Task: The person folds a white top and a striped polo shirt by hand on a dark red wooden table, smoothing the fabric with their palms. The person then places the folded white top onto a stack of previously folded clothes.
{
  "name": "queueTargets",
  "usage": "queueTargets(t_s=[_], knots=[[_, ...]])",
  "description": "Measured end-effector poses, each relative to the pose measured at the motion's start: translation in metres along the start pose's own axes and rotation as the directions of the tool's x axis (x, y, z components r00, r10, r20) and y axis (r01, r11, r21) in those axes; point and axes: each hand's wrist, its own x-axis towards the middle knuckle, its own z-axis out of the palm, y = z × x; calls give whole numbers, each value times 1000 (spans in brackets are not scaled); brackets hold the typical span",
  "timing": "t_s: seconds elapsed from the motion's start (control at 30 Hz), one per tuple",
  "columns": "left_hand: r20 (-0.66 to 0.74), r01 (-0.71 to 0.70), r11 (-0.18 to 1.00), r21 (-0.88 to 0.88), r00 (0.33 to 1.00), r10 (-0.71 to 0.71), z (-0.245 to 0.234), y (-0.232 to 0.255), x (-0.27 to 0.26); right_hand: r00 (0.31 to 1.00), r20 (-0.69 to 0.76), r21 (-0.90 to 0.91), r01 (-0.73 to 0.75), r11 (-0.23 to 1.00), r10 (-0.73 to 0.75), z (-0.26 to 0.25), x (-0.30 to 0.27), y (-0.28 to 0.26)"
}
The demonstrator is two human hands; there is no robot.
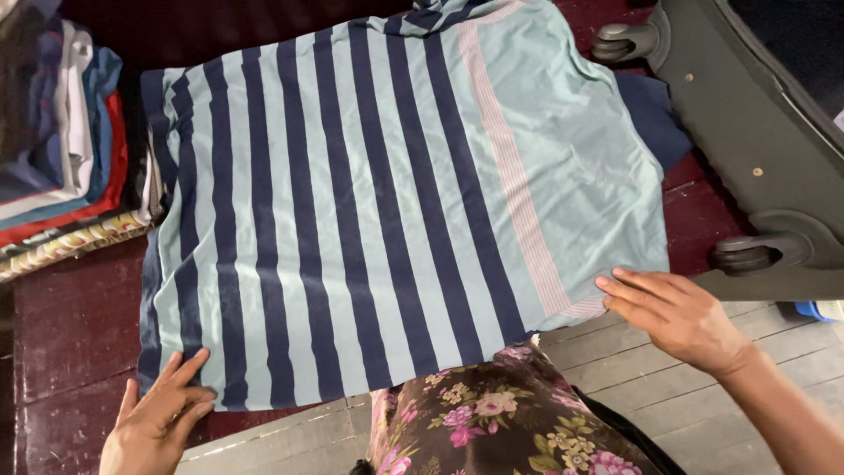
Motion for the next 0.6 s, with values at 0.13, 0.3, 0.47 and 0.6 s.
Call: queueTargets(t_s=[0.13,0.3,0.47,0.6], knots=[[175,37,999,-16,984,-33,-10,-35,17,944,190,314,-320,894,272,-13,5,16],[413,201,970,139,878,-241,-21,-55,48,895,440,348,-238,907,66,-15,35,28],[461,132,971,-201,887,-25,0,-93,66,879,476,279,-138,950,-12,-6,43,24],[540,247,965,-93,826,-160,-2,-113,84,902,429,527,-212,823,-42,-25,71,40]])
